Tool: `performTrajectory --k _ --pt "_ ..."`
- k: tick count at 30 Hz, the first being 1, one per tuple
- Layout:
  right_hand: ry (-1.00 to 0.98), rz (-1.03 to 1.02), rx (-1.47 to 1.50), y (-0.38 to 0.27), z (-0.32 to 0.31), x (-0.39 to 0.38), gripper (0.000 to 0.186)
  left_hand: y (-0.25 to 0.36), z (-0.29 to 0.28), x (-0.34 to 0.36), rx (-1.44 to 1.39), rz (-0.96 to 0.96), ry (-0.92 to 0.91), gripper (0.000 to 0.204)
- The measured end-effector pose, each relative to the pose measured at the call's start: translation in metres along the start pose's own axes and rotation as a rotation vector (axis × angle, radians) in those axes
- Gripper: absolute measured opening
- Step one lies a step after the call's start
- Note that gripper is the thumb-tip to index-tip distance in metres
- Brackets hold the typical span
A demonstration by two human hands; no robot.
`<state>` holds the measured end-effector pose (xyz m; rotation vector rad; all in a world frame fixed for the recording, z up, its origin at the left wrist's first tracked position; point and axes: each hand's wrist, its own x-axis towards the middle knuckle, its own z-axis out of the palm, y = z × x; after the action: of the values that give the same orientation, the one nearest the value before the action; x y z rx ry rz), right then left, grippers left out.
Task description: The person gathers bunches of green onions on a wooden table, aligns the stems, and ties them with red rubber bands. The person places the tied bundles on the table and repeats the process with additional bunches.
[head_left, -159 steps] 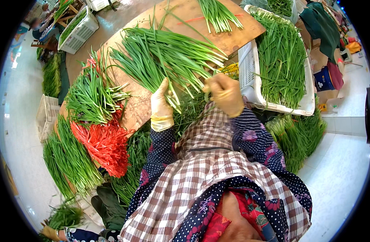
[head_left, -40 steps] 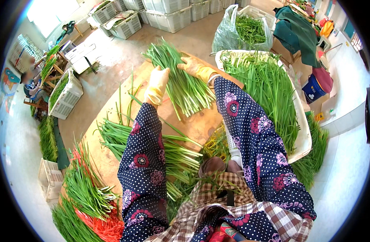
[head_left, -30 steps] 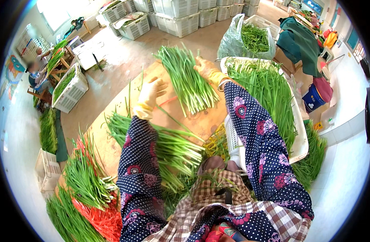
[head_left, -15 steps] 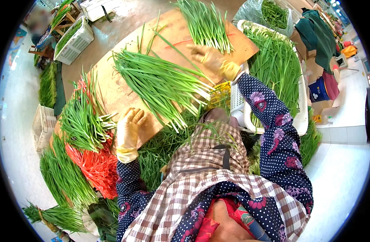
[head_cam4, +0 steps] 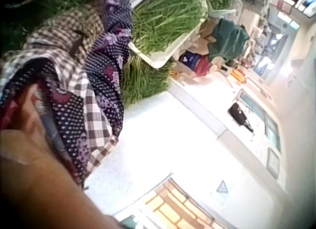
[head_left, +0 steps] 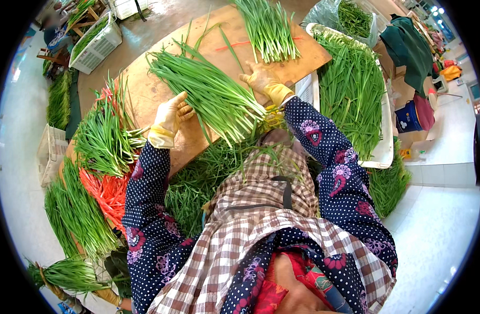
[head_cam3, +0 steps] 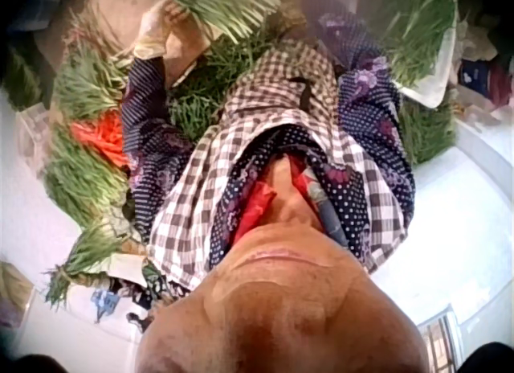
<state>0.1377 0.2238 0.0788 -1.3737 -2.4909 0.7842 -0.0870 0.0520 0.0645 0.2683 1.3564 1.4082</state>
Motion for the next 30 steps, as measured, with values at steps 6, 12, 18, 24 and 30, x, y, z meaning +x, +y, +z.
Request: performTrajectory --k 6,12,18,24,30 --pt "-0.124 -0.087 0.241 0.004 0.013 -0.006 0.067 0.019 0.013 0.004 0.161 -0.074 0.058 0.053" --pt "0.13 -0.093 -0.092 0.003 -0.015 -0.069 0.069 0.017 -0.015 -0.022 0.11 0.022 -0.136 0.03" --pt "-0.206 0.083 0.624 0.013 0.025 -0.105 0.071 0.005 0.051 -0.04 0.116 -0.111 -0.326 0.043" --pt "0.291 -0.26 0.051 -0.032 0.058 -0.137 0.051 -0.001 0.061 -0.062 0.249 -0.181 -0.294 0.078" --pt "0.498 -0.833 -0.378 -0.07 0.077 -0.166 0.044 -0.039 0.027 -0.076 -0.179 -0.173 -0.176 0.039"
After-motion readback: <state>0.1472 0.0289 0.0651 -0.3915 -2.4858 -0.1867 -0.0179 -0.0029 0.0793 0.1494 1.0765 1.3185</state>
